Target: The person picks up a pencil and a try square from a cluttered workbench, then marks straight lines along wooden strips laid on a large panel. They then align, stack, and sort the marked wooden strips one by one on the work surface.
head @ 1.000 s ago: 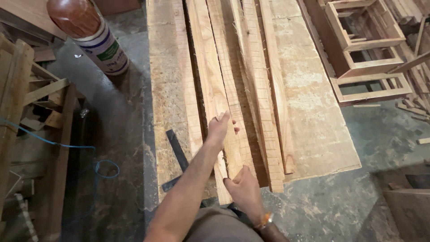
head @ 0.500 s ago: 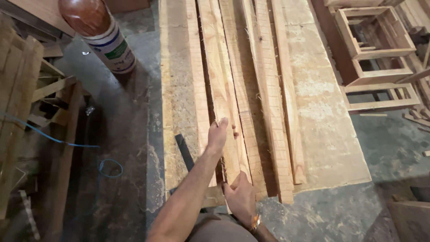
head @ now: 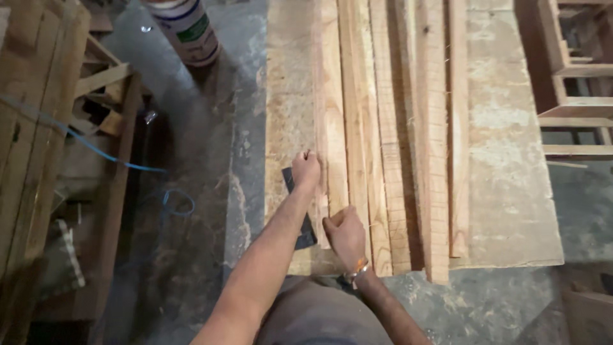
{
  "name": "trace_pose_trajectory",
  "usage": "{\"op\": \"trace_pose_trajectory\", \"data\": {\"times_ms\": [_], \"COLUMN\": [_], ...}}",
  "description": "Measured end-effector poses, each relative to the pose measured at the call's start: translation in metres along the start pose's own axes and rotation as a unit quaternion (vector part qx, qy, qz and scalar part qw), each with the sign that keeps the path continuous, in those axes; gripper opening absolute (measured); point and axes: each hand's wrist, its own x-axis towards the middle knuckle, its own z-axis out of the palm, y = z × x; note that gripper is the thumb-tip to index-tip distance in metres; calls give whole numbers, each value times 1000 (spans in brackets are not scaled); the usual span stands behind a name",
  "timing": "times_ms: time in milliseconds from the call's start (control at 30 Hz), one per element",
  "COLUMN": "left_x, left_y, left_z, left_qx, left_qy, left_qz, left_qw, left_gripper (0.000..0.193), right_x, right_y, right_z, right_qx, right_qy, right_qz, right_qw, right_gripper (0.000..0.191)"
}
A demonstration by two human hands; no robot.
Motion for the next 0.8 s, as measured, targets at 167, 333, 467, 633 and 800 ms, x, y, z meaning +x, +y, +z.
{"op": "trace_pose_trajectory", "data": {"times_ms": [167, 333, 467, 633, 800], "left_x": [1, -4, -4, -10, -26], "left_y": [-28, -48, -62, -65, -56], "left_z": [-23, -26, -27, -28, -26], "left_qx": [7, -86, -139, -173, 110], "left_qy": [-35, -138, -180, -195, -153], "left_qz": [-40, -99, -128, -123, -76], "left_qw": [999, 982, 965, 958, 979], "left_gripper": [40, 34, 32, 32, 35], "right_x": [7, 1, -1, 10, 16], "right_y": [2, -2, -1, 4, 7], "right_z": [33, 47, 50, 58, 61], "right_qx": [-89, -158, -142, -136, -135], "right_qy": [55, 86, 95, 63, 58], "right_qz": [-51, -71, -84, -76, -37], "right_qw": [993, 981, 982, 986, 988], "right_gripper": [49, 59, 59, 63, 59]}}
